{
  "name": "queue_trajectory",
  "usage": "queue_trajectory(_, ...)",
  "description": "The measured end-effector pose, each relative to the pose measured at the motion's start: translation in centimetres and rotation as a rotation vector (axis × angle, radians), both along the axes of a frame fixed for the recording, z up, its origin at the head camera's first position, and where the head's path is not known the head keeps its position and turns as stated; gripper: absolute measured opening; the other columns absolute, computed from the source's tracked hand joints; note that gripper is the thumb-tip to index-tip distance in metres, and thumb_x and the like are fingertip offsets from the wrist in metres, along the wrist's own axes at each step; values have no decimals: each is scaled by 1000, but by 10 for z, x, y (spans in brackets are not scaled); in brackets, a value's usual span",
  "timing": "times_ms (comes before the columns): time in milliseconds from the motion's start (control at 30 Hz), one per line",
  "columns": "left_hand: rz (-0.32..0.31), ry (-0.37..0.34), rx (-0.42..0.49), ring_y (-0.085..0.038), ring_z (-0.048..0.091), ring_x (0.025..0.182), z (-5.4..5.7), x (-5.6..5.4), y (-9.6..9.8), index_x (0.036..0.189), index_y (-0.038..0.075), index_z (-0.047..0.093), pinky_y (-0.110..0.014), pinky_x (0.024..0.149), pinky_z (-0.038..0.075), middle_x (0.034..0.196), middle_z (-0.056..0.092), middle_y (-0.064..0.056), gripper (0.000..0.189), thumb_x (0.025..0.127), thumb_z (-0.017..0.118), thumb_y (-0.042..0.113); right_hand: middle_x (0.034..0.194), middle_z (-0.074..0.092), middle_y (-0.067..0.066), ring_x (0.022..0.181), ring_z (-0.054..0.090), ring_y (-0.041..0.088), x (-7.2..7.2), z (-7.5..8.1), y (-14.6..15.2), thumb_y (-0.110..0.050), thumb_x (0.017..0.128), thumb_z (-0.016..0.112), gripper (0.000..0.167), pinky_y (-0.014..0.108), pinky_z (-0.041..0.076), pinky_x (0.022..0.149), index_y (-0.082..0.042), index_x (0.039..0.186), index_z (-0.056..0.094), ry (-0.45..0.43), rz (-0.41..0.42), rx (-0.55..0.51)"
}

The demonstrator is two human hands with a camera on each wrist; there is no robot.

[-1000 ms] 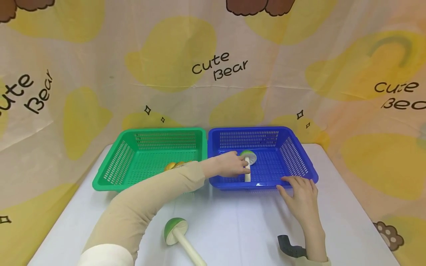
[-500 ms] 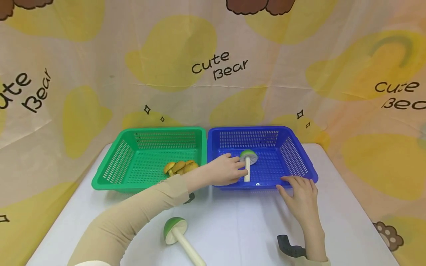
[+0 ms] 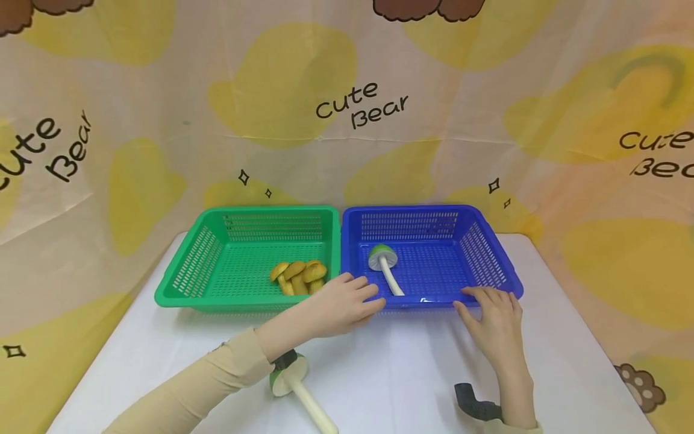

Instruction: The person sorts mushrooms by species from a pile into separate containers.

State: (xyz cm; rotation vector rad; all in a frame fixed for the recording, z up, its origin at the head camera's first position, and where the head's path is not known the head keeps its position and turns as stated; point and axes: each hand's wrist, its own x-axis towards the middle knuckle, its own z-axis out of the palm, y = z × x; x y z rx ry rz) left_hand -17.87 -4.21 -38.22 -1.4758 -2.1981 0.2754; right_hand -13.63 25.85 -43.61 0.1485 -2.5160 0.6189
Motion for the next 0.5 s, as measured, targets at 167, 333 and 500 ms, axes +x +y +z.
queue_trajectory(167,35,-78,17,-10,59,89,-10,22,-13,114,26,64,-23,73,49,100,64,8,26,90,60,36,105,68,20,105,54,43,0,0,-1,-17,79,75,26,70,25,101,-4,102,69,-8,1,0)
queue_trajectory(333,83,-118,27,-10,58,97,-24,38,-26,115,27,62,-25,80,50,106,62,8,29,90,59,42,107,68,21,106,53,44,1,0,-2,-18,80,74,27,70,25,102,-5,103,69,-18,0,4)
queue_trajectory(500,103,-103,88,-11,58,92,-35,51,-38,113,27,62,-26,79,50,104,63,7,30,87,64,41,109,67,21,108,52,44,1,2,-2,-19,81,74,27,70,24,103,-5,104,69,-34,-11,4)
